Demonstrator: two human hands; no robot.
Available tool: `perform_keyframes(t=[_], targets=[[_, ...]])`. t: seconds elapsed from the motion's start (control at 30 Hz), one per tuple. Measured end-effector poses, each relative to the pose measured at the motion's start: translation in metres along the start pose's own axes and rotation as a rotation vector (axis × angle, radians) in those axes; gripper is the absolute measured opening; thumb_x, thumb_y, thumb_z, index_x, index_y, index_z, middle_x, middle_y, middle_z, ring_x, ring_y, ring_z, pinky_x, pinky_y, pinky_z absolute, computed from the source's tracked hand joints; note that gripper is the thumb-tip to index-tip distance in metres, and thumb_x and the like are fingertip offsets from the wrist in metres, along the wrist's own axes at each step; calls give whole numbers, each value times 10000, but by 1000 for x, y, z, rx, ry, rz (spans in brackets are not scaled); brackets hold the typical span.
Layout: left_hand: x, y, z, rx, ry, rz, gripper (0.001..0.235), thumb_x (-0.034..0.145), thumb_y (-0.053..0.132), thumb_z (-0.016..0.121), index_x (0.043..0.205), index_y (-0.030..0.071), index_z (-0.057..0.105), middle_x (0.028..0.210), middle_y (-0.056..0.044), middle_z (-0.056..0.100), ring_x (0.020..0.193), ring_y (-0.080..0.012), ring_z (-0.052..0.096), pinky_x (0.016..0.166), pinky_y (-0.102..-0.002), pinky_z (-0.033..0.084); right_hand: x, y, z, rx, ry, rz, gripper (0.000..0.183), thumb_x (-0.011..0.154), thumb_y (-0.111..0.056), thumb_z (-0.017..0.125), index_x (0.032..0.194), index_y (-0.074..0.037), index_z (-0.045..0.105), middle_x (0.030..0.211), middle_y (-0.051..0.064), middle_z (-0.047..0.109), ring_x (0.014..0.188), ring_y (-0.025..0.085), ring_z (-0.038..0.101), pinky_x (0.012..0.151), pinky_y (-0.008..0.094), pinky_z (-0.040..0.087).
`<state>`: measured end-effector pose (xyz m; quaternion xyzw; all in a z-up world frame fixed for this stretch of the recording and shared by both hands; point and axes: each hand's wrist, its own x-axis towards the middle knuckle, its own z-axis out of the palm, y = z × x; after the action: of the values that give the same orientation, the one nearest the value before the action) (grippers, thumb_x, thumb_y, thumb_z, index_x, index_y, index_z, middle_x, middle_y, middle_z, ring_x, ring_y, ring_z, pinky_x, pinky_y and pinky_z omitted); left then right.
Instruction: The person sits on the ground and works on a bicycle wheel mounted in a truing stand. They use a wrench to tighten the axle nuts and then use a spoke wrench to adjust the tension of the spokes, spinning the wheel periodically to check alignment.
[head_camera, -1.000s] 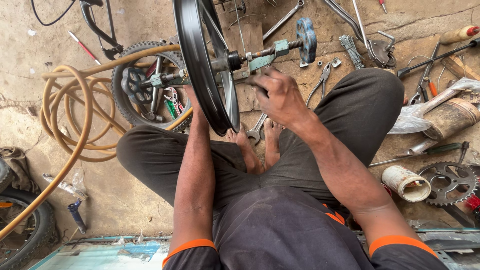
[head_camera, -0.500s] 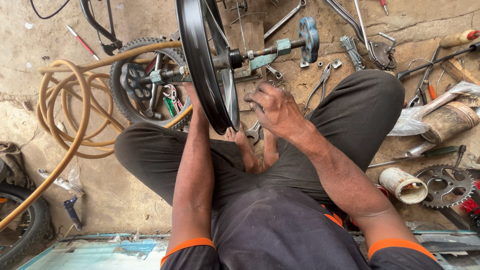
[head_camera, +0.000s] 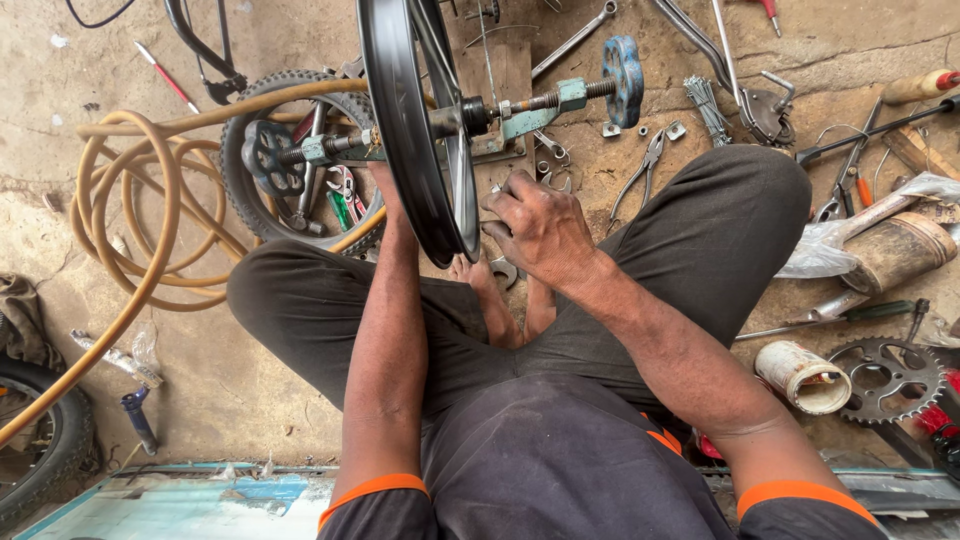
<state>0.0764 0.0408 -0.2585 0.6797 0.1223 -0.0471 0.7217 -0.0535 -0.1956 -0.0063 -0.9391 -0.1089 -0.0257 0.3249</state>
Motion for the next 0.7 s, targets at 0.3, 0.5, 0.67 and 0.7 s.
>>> perform_keyframes(t=[0.3,0.5,0.67,0.7], targets=[[-17,47,19,75,6,56,105,986,-22,620,998,-5,724,784,-41,722,630,-98,704,472,-213,549,0,-1,1,4,17,-21,329,799,-183,889,1057,-67,720,932,70,607,807,188,710,666,322,621],[-16,42,18,213,15,77,115,992,-18,609,963,6,718,750,-40,696,600,-102,686,444,-222,532,-3,0,4,-3,0,-13,287,810,-113,858,1059,-46,732,934,79,613,794,180,714,637,302,622],[-17,49,20,125,1,132,99,1007,-2,604,1008,7,703,809,-36,705,670,-97,701,502,-219,556,-4,3,4,7,15,10,241,836,-51,820,1064,-59,743,942,64,624,808,167,726,641,287,629],[-17,50,20,112,0,137,102,1018,2,600,1014,5,702,820,-35,699,682,-96,696,512,-219,556,-4,3,4,2,19,6,238,835,-58,822,1060,-60,742,942,63,624,808,170,725,646,292,629]])
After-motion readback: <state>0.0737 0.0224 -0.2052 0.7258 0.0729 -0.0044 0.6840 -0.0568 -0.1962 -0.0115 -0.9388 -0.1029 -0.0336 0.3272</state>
